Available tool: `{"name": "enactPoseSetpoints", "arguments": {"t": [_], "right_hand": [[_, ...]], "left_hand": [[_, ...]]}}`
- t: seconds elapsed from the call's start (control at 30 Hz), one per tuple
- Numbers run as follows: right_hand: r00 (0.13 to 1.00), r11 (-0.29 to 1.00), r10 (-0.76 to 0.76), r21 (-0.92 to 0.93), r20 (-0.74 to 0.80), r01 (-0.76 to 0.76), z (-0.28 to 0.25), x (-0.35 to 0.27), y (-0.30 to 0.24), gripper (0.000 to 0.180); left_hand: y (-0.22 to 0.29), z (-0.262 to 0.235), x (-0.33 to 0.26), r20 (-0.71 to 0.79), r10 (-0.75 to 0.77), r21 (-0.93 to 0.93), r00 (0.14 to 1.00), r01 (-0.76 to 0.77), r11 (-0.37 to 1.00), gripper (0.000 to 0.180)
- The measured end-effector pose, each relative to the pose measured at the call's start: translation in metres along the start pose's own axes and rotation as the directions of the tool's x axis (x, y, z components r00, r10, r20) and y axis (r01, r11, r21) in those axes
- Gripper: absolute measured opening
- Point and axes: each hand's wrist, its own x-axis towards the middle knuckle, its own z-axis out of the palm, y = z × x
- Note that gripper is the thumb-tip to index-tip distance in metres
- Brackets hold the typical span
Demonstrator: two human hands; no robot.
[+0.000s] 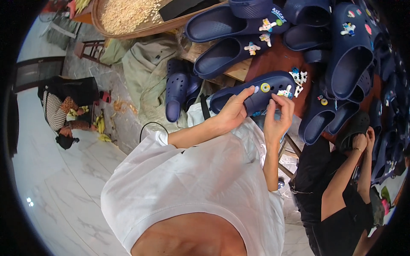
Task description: Applying decorative charms to the holes of clogs.
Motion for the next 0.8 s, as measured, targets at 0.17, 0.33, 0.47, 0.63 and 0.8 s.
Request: {"name": "enactPoseSetpoints", "arguments": {"t": [0.17, 0.33, 0.47, 0.63, 0.8], "right_hand": [[0.992, 0.998, 0.008, 0.064, -0.124, 0.000, -0.001, -0.010, -0.005, 0.013], [0.971, 0.986, 0.122, 0.134, -0.205, -0.096, 0.001, -0.018, 0.000, 0.027], [0.967, 0.969, 0.173, 0.206, -0.184, -0.134, 0.004, -0.016, -0.001, 0.037], [0.971, 0.904, 0.222, 0.355, 0.084, -0.238, 0.003, -0.020, 0.012, 0.040], [0.944, 0.822, 0.277, 0.465, 0.176, -0.328, 0.008, -0.016, 0.015, 0.037]], "left_hand": [[0.020, -0.004, -0.018, 0.034, -0.036, 0.039, 0.999, 0.035, 0.999, 0.040], [0.028, -0.006, -0.026, 0.047, 0.042, 0.103, 0.998, -0.047, 0.994, 0.040], [0.037, 0.003, -0.036, 0.074, 0.062, 0.050, 0.995, -0.066, 0.997, 0.045], [0.052, 0.003, -0.043, 0.127, -0.048, -0.063, 0.991, 0.056, 0.996, 0.041], [0.055, 0.008, -0.043, 0.157, -0.081, -0.078, 0.984, 0.094, 0.993, 0.045]]}}
